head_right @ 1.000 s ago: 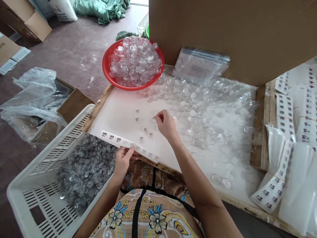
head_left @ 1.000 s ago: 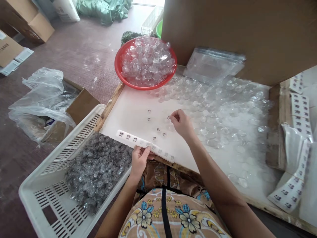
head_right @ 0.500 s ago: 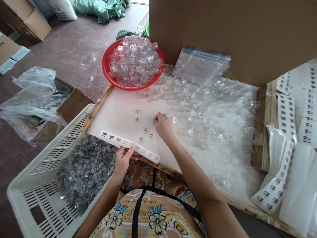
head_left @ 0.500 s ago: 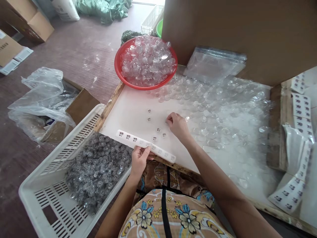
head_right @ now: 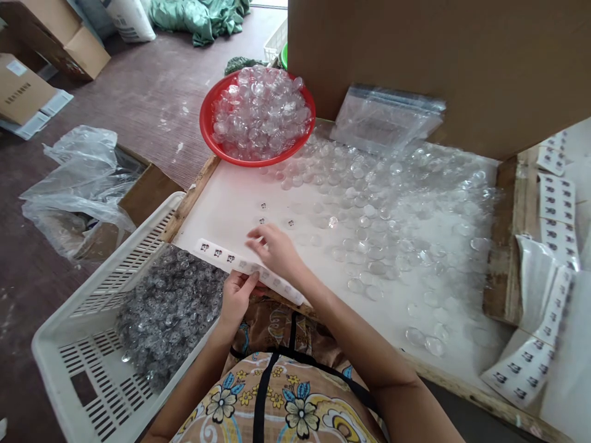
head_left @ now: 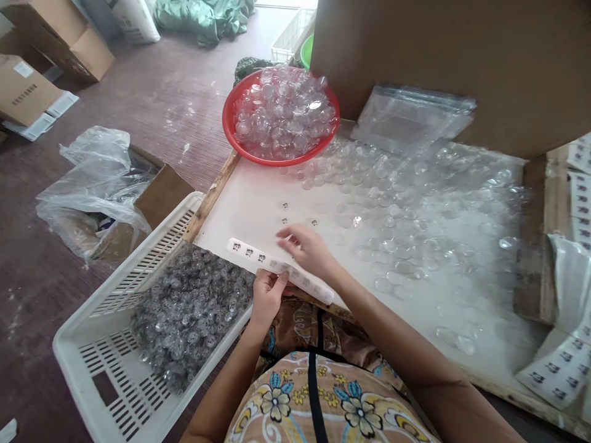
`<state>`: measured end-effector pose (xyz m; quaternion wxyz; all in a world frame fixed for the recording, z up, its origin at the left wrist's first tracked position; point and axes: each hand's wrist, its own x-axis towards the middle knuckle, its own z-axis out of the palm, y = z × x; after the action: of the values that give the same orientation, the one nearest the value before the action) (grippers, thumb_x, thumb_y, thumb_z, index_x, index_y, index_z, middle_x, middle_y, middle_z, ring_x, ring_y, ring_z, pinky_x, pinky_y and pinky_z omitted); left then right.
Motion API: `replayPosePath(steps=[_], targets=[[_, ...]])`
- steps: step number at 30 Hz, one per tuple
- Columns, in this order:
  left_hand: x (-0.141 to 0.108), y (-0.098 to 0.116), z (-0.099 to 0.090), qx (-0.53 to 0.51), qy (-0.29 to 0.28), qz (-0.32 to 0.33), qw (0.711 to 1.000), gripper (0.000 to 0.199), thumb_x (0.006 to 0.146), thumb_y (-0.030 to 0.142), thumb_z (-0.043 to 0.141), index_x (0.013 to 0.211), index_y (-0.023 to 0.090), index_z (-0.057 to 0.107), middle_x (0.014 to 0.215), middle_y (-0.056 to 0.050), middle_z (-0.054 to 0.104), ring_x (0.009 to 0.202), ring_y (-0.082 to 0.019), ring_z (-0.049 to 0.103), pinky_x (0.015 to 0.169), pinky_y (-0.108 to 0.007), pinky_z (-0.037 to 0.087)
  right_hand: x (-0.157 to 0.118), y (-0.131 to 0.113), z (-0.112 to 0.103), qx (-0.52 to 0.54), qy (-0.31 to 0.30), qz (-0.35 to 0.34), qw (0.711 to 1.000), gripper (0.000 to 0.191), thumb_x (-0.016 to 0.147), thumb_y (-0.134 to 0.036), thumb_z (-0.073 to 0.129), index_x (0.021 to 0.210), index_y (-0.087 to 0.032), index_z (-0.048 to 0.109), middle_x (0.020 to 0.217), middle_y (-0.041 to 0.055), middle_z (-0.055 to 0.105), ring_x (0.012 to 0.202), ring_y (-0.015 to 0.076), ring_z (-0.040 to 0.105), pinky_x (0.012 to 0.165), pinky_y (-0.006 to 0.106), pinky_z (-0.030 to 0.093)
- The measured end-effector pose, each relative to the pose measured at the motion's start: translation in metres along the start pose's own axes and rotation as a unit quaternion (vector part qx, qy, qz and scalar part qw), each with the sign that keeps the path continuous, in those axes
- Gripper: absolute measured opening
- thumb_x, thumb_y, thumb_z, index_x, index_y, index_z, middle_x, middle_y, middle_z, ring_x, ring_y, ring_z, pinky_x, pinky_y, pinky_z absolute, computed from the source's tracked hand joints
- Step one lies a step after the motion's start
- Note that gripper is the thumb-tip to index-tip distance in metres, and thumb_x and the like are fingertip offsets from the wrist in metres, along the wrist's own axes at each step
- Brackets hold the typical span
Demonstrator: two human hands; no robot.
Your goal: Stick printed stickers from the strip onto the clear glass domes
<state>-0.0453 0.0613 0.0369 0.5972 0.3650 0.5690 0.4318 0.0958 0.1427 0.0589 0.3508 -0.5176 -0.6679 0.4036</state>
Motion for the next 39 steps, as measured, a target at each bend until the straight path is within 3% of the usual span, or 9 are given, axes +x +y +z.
replayPosePath(steps=[2, 5, 8, 13, 17, 23, 31, 34, 39], targets=[[0.001, 0.000, -0.001, -0.005, -0.008, 0.006, 1.000, 0.030, 0.078, 0.042, 0.074, 0.087, 0.016, 0.062, 0.069, -0.001, 0.066, 0.054, -0.016, 0.065, 0.050, -0.026, 0.057, -0.005, -0.017, 0.015, 0.057, -0.042, -0.018, 0.997, 0.003, 0.088, -0.021, 0.063, 0.090, -0.021, 0.065, 0.087, 0.0023, 0.066, 0.075, 0.0143, 0.061, 0.070, 0.027, 0.048], [0.003, 0.001, -0.001, -0.006, -0.004, 0.009, 1.000, 0.030, 0.076, 0.041, 0.076, 0.080, 0.016, 0.060, 0.066, 0.001, 0.064, 0.050, -0.013, 0.061, 0.048, -0.024, 0.054, -0.010, -0.027, 0.031, 0.022, -0.007, -0.028, 0.999, 0.007, 0.086, -0.014, 0.063, 0.083, -0.020, 0.064, 0.083, 0.0012, 0.066, 0.075, 0.0140, 0.060, 0.070, 0.026, 0.045], [0.005, 0.001, -0.001, 0.003, -0.001, 0.002, 1.000, 0.031, 0.075, 0.041, 0.077, 0.075, 0.016, 0.058, 0.059, 0.002, 0.060, 0.046, -0.012, 0.057, 0.045, -0.023, 0.050, -0.012, -0.025, 0.034, -0.019, 0.011, -0.015, 1.000, 0.007, 0.086, -0.012, 0.061, 0.084, -0.019, 0.063, 0.086, 0.0029, 0.066, 0.077, 0.0152, 0.060, 0.070, 0.027, 0.044], [0.007, 0.003, 0.000, 0.012, -0.020, -0.006, 1.000, 0.031, 0.076, 0.043, 0.075, 0.080, 0.016, 0.060, 0.063, 0.001, 0.063, 0.047, -0.014, 0.059, 0.043, -0.023, 0.049, -0.012, -0.020, 0.031, 0.042, -0.018, 0.046, 0.998, 0.006, 0.088, -0.018, 0.063, 0.092, -0.020, 0.066, 0.085, 0.0011, 0.070, 0.075, 0.0144, 0.062, 0.069, 0.026, 0.045], [0.006, 0.008, 0.002, 0.026, -0.003, 0.001, 1.000, 0.029, 0.073, 0.038, 0.076, 0.070, 0.017, 0.056, 0.053, 0.003, 0.057, 0.045, -0.012, 0.055, 0.044, -0.022, 0.045, -0.015, -0.020, 0.037, -0.033, 0.027, -0.007, 0.999, 0.007, 0.089, -0.018, 0.062, 0.085, -0.021, 0.067, 0.084, 0.0029, 0.069, 0.080, 0.0170, 0.062, 0.072, 0.028, 0.045], [0.005, 0.011, 0.001, 0.061, 0.033, 0.027, 0.997, 0.020, 0.067, 0.027, 0.076, 0.069, 0.015, 0.060, 0.061, 0.002, 0.059, 0.059, -0.014, 0.056, 0.054, -0.022, 0.045, -0.024, -0.015, 0.044, -0.139, 0.063, -0.094, 0.984, 0.016, 0.098, -0.025, 0.052, 0.090, -0.022, 0.066, 0.089, 0.0067, 0.069, 0.084, 0.0210, 0.060, 0.077, 0.034, 0.045], [0.005, 0.007, 0.001, 0.031, 0.026, 0.032, 0.999, 0.021, 0.068, 0.028, 0.076, 0.070, 0.016, 0.058, 0.062, 0.003, 0.061, 0.059, -0.013, 0.058, 0.054, -0.022, 0.048, -0.028, -0.022, 0.037, -0.050, 0.062, -0.141, 0.987, 0.012, 0.094, -0.016, 0.050, 0.087, -0.021, 0.058, 0.098, 0.0080, 0.066, 0.093, 0.0208, 0.058, 0.084, 0.035, 0.047], [0.005, 0.007, 0.002, 0.024, -0.002, -0.002, 1.000, 0.024, 0.072, 0.036, 0.075, 0.076, 0.016, 0.062, 0.061, 0.001, 0.064, 0.052, -0.015, 0.061, 0.049, -0.024, 0.052, -0.025, -0.018, 0.020, 0.043, 0.090, -0.092, 0.991, 0.006, 0.091, -0.020, 0.053, 0.086, -0.021, 0.055, 0.092, 0.0064, 0.063, 0.088, 0.0187, 0.059, 0.080, 0.032, 0.049], [0.004, 0.010, 0.002, 0.038, -0.015, -0.025, 0.999, 0.028, 0.076, 0.041, 0.074, 0.084, 0.015, 0.068, 0.064, -0.003, 0.069, 0.061, -0.023, 0.072, 0.049, -0.028, 0.059, -0.024, 0.028, -0.038, 0.042, 0.147, 0.118, 0.981, 0.015, 0.083, -0.034, 0.060, 0.080, -0.021, 0.055, 0.069, 0.0004, 0.058, 0.062, 0.0143, 0.052, 0.060, 0.028, 0.042]])
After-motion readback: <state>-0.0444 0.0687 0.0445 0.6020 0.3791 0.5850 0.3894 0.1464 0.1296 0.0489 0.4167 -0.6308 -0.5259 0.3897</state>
